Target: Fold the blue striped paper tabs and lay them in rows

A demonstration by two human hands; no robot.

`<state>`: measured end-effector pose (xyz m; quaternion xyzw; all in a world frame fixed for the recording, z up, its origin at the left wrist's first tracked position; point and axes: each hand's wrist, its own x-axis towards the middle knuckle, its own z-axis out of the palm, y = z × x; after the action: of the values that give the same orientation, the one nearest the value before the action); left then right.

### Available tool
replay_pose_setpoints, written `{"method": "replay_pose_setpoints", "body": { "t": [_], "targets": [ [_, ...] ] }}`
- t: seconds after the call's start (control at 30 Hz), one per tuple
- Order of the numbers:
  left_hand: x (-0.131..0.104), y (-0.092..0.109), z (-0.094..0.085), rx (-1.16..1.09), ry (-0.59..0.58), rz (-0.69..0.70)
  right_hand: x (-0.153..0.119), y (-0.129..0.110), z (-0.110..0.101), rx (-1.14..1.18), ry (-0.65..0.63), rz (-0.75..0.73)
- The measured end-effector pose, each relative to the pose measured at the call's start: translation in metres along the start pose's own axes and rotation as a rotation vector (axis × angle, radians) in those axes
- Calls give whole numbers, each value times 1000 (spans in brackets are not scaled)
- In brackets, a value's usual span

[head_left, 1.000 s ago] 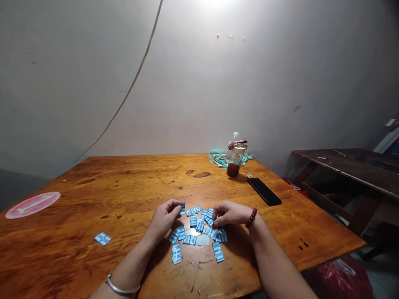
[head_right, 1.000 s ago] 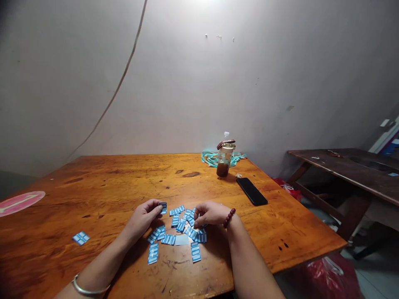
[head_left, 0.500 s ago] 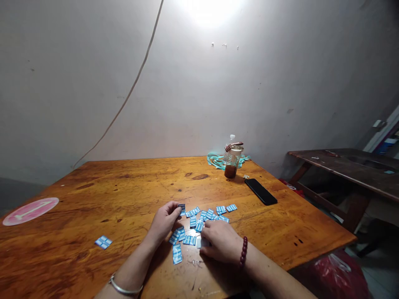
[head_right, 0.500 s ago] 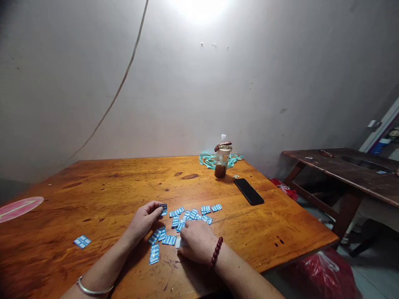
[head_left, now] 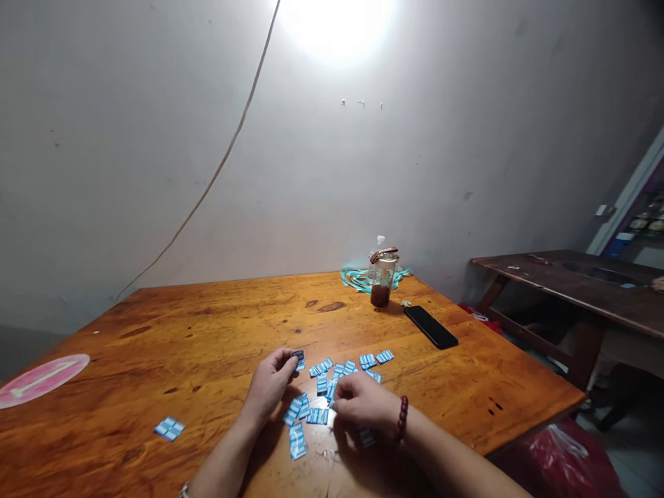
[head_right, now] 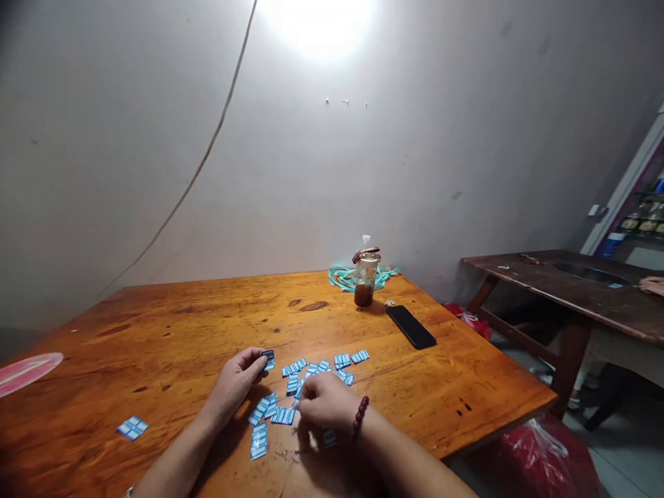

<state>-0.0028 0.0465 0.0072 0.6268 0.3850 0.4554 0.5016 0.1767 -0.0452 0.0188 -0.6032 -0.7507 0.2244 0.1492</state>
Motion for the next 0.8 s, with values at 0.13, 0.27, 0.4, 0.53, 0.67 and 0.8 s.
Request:
{"method": "replay_pose_setpoints", "body": {
  "t": [0.13,0.27,0.4,0.53,0.67,0.8],
  "targets": [
    [2,-2,-1,6,1,-2,4,16,-10,83,5,87],
    [2,0,-2,5,15,-31,1,23,-20,36,114,113],
    [0,4,-1,14,29,-38,-11,12,-15,10,34,0],
    [-2,8,2,-30,37,-57,-15,-8,2,-143,26,-124],
    [-2,8,0,-126,41,-145,-8,-14,12,-220,35,-98],
    [0,6,-3,-218,63,-190,-6,-10,10,-228,24,-104]
  ]
}}
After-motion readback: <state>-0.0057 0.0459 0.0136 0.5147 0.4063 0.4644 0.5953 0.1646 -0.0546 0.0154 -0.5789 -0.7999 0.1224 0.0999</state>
